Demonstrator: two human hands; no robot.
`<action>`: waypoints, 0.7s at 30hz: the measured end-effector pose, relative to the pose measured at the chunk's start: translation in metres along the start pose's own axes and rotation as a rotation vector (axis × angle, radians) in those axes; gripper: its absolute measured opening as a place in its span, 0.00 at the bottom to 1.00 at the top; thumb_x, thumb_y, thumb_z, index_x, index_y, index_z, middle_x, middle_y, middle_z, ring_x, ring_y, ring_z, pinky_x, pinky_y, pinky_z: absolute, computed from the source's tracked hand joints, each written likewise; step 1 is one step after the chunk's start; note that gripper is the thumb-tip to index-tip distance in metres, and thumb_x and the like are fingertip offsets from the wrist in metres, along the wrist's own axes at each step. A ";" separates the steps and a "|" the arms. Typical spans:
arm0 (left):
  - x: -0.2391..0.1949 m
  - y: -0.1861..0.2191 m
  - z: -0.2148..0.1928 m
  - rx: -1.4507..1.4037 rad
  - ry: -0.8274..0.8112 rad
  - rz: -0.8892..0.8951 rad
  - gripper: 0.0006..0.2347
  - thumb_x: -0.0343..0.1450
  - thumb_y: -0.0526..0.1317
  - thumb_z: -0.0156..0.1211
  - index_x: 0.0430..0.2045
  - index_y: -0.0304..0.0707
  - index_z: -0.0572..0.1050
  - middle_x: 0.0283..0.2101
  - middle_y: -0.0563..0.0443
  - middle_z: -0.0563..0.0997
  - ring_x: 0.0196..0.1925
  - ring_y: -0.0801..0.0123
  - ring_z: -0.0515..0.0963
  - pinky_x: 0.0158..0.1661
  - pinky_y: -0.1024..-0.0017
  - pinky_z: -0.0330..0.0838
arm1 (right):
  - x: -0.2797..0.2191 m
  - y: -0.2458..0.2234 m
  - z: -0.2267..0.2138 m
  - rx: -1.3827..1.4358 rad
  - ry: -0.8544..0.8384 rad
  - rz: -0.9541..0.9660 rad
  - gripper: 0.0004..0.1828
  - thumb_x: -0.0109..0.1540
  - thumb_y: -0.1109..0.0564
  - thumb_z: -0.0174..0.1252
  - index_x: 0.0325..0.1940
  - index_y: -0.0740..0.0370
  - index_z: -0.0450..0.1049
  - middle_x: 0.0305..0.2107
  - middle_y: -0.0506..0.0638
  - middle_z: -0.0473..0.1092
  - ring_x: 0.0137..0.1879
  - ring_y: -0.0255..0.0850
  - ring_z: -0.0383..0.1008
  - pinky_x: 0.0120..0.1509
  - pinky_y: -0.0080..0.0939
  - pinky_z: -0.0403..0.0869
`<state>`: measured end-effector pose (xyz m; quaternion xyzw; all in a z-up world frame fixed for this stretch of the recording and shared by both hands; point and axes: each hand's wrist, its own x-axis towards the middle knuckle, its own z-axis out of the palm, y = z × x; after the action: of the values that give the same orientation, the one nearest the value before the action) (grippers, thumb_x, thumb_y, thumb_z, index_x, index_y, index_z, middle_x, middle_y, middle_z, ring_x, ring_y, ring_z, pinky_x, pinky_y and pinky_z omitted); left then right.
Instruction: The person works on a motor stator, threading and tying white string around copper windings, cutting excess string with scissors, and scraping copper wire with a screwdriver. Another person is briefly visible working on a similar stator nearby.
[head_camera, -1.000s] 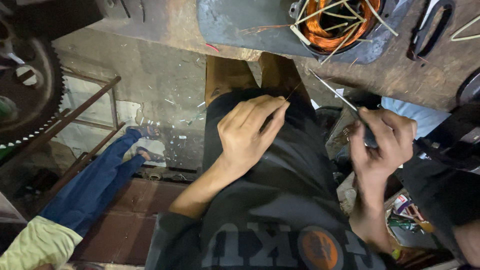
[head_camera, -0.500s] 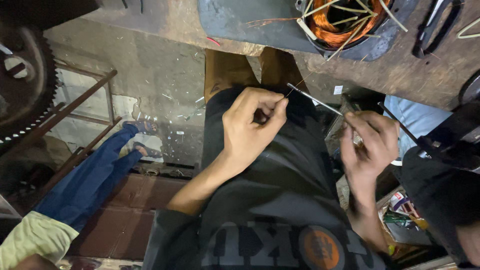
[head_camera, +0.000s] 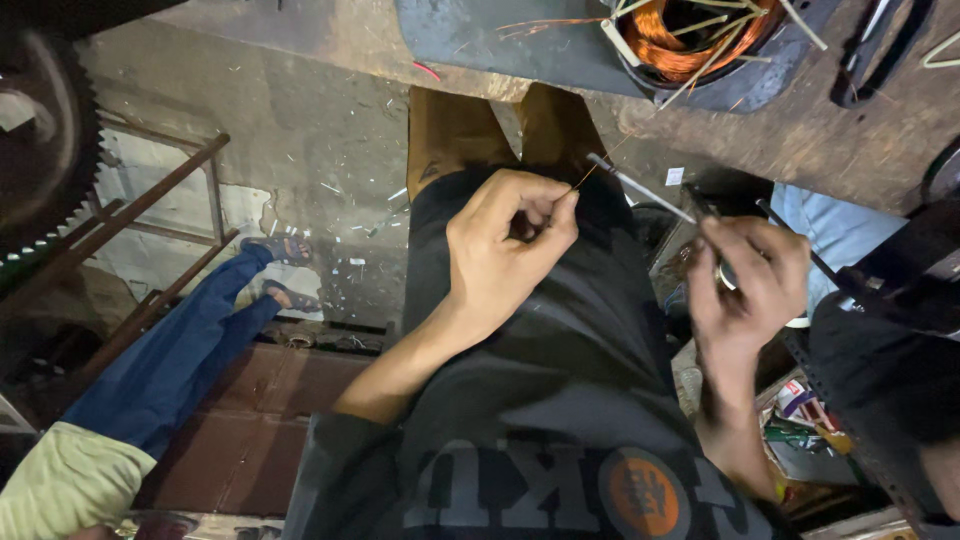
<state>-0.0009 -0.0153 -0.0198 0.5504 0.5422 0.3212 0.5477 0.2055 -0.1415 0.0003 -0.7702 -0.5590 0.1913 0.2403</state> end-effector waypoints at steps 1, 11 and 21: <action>0.000 0.000 0.000 -0.005 0.002 0.000 0.07 0.71 0.31 0.71 0.36 0.36 0.77 0.32 0.54 0.79 0.31 0.80 0.77 0.33 0.80 0.73 | 0.000 0.000 0.001 0.019 -0.006 -0.006 0.15 0.67 0.70 0.68 0.57 0.62 0.79 0.47 0.53 0.73 0.51 0.45 0.71 0.57 0.40 0.69; 0.000 -0.004 0.000 -0.117 -0.018 -0.058 0.06 0.71 0.30 0.70 0.37 0.36 0.77 0.33 0.57 0.78 0.32 0.83 0.74 0.33 0.82 0.70 | -0.001 0.001 0.006 0.211 -0.025 0.098 0.09 0.71 0.67 0.64 0.55 0.69 0.77 0.47 0.59 0.75 0.52 0.46 0.76 0.59 0.39 0.73; 0.002 -0.004 -0.003 -0.128 -0.027 -0.076 0.06 0.71 0.29 0.70 0.37 0.36 0.78 0.34 0.57 0.78 0.31 0.84 0.73 0.33 0.82 0.68 | -0.009 0.002 0.009 0.248 -0.100 0.140 0.10 0.69 0.67 0.61 0.54 0.69 0.77 0.43 0.58 0.76 0.47 0.44 0.76 0.55 0.36 0.72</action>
<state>-0.0040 -0.0136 -0.0240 0.4976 0.5335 0.3268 0.6009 0.1992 -0.1487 -0.0082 -0.7612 -0.4870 0.3134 0.2917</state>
